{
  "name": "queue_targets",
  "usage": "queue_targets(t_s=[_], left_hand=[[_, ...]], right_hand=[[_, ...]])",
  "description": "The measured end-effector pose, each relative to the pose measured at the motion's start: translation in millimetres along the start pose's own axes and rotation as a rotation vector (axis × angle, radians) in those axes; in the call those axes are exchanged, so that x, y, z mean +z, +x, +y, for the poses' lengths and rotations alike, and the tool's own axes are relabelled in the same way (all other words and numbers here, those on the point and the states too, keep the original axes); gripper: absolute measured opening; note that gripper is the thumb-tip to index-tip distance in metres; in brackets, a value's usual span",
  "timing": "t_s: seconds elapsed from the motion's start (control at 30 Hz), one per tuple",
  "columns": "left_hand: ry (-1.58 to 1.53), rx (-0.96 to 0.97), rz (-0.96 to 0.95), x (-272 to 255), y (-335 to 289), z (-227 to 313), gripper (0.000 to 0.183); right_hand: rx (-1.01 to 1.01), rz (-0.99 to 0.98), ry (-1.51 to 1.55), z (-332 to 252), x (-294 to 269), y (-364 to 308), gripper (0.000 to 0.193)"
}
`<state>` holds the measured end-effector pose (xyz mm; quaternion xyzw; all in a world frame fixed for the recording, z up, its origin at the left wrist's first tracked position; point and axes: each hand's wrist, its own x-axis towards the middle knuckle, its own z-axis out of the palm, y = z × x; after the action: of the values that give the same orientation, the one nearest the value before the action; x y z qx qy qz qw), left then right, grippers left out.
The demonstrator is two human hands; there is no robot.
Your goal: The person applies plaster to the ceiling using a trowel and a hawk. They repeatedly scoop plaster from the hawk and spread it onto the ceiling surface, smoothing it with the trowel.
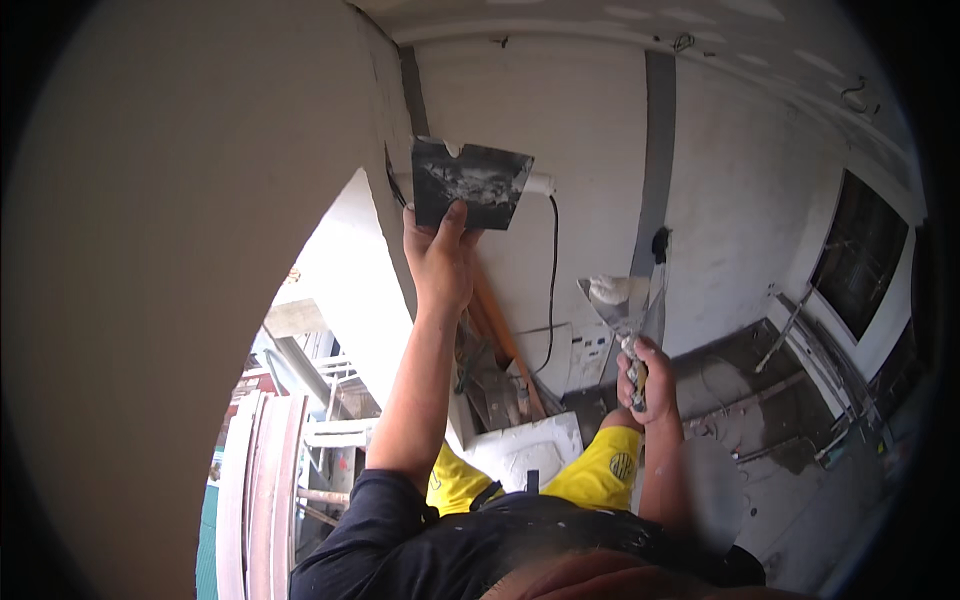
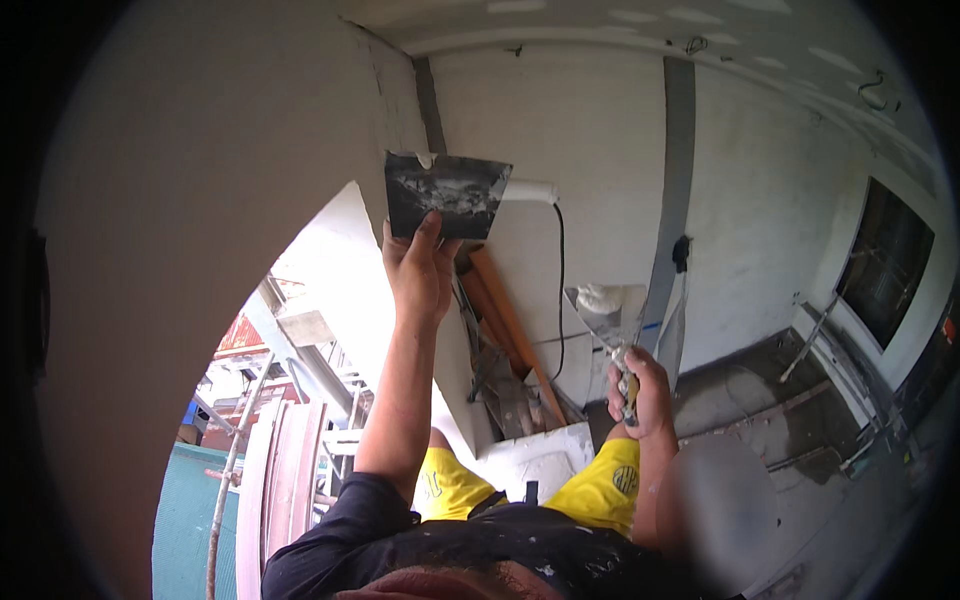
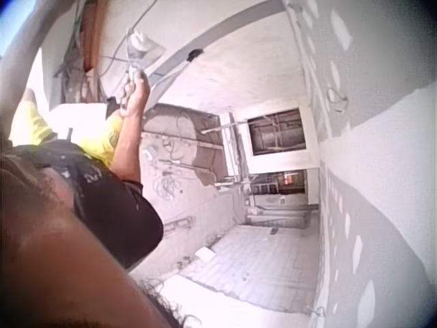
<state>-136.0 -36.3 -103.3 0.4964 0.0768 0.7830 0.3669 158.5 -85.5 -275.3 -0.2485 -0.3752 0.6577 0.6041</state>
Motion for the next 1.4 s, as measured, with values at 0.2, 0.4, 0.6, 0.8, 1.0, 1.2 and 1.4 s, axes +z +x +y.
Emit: queue_targets(t_s=[0.2, 0.4, 0.6, 0.8, 1.0, 1.2, 1.4], left_hand=[[-0.031, -0.062, -0.032, 4, 8, -7, 0.020], [0.084, -0.011, -0.130, -3, 6, -28, 0.024], [0.405, 0.049, -0.310, -25, -10, -19, 0.027], [0.712, 0.154, -0.532, -51, -4, -7, 0.026], [0.693, -0.051, -0.134, -100, -20, -39, 0.019], [-0.014, -0.692, 0.423, -95, -86, -75, 0.016], [-0.203, -0.808, 0.456, -37, -95, -81, 0.016]], right_hand=[[-0.053, -0.219, 0.031, -68, 73, 2, 0.019], [-0.057, -0.358, -0.128, -103, 115, 34, 0.021], [-0.015, -0.386, -0.214, -92, 106, 38, 0.022], [-0.041, -0.480, -0.259, -93, 91, 36, 0.022], [-0.186, -0.338, -0.314, -79, 89, 38, 0.025], [-0.441, -0.227, -0.515, -28, 53, 74, 0.018], [-0.518, -0.115, -0.859, 15, 22, 79, 0.022]])
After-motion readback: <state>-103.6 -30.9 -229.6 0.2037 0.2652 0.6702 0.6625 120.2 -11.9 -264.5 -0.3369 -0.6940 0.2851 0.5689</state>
